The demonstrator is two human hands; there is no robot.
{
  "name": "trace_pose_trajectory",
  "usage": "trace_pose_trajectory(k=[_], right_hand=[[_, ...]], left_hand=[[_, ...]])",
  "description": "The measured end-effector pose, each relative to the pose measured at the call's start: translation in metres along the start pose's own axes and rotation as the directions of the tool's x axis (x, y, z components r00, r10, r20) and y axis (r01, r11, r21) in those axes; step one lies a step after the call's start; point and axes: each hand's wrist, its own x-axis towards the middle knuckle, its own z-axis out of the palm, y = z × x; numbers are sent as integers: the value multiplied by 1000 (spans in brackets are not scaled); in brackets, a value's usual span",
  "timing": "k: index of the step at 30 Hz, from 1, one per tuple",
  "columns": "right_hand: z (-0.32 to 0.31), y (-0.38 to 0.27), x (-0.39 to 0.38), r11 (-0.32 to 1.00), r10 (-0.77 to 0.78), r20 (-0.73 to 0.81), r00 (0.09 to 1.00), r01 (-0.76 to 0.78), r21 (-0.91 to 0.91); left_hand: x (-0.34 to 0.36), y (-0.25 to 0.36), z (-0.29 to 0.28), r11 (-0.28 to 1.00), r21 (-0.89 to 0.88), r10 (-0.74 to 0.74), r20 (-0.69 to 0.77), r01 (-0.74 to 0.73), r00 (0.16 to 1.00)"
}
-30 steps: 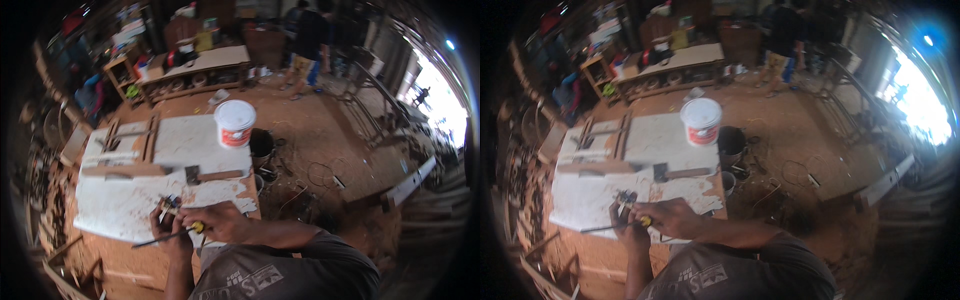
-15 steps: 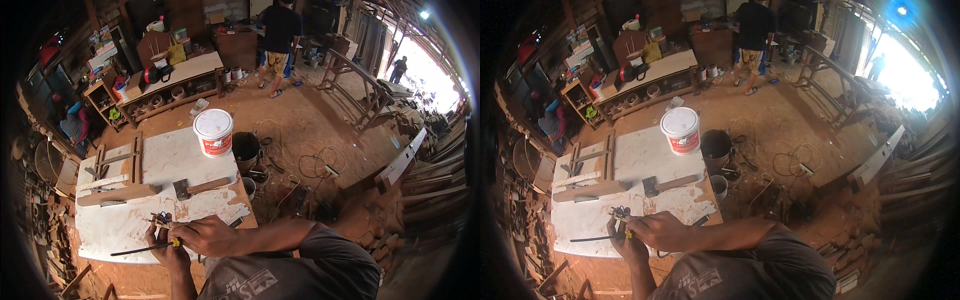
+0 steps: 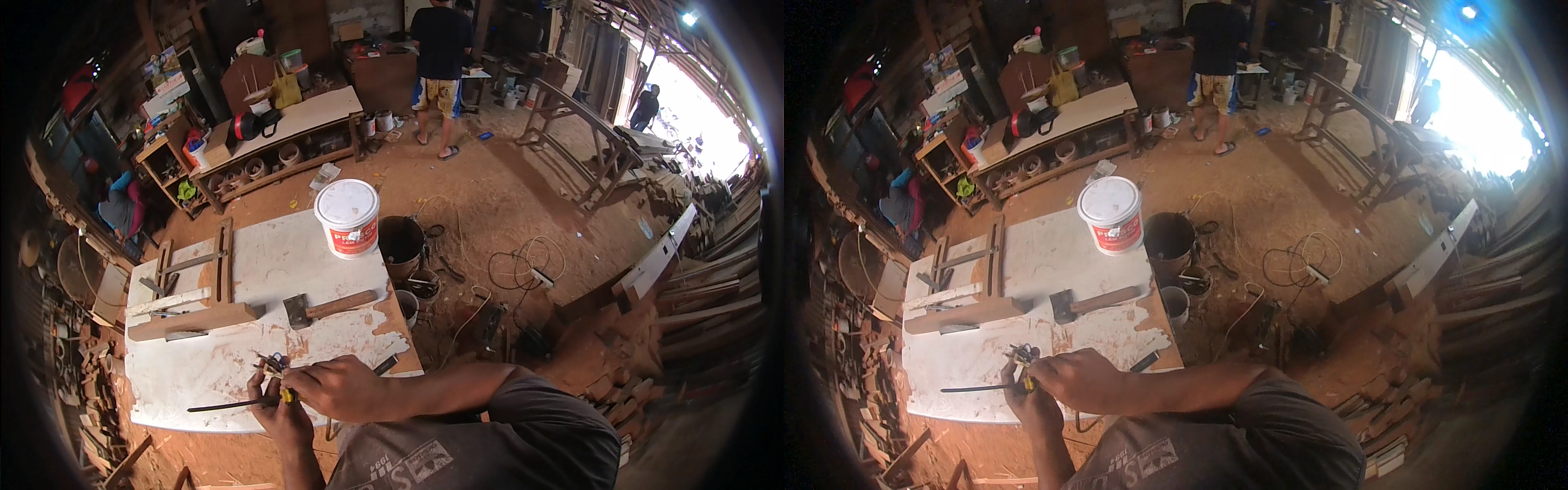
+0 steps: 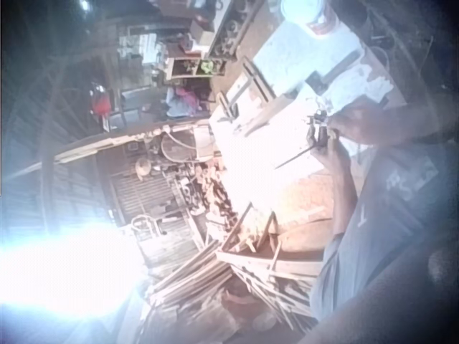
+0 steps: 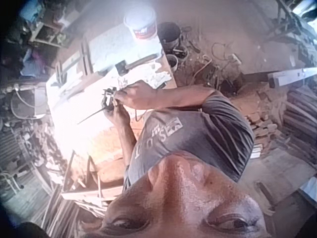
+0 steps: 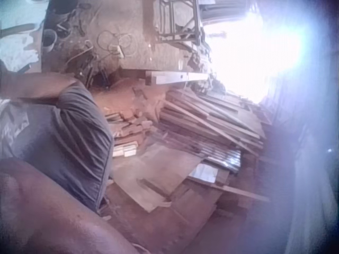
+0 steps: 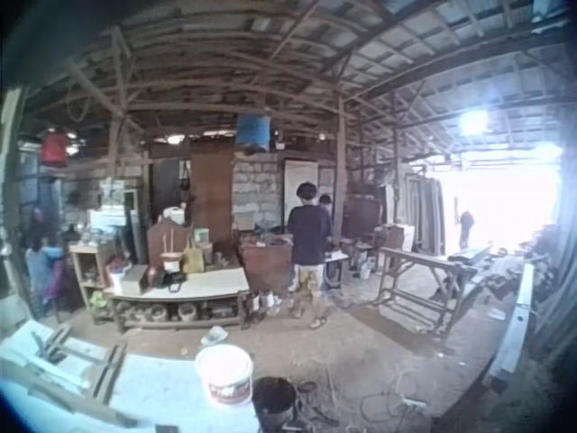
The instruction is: The person uses a screwdriver to tighten screws on a small electrical plug while holding it in the other hand. After securing the internal connections, the person attaches the white plastic cover to the plug and places the completed plug on the floor.
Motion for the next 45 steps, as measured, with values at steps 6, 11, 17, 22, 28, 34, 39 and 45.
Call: trace_pose_trajectory(k=[6, 11, 17, 22, 28, 34, 39, 45], right_hand=[[-16, 18, -10, 990, 28, -3, 1000, -28, 136], [-28, 31, -10, 919, 219, 76, 973, -231, 318], [-37, 43, -5, 646, 422, 268, 866, -495, 581], [-50, 31, -4, 690, 446, 248, 860, -507, 517], [-60, 29, 8, 791, 348, 275, 896, -438, 427], [-61, 37, 13, 865, 190, 232, 954, -274, 420], [-66, 42, 16, 903, 75, 242, 967, -169, 395], [-74, 40, 24, 919, -2, 300, 954, -116, 376]], left_hand=[[-6, -6, 11, 981, -154, -130, -50, 121, 990], [-9, -5, 24, 967, -160, -213, -73, 200, 974], [-1, 0, 32, 950, -170, -264, 22, 264, 964], [-3, 2, 27, 888, -273, -359, 94, 371, 929], [-8, 9, 30, 911, -232, -320, 125, 341, 939], [-11, 19, 34, 934, -213, -259, 144, 285, 955], [-14, 12, 29, 961, -100, -240, 170, 259, 956], [-13, 17, 28, 955, -96, -253, 224, 280, 941]])
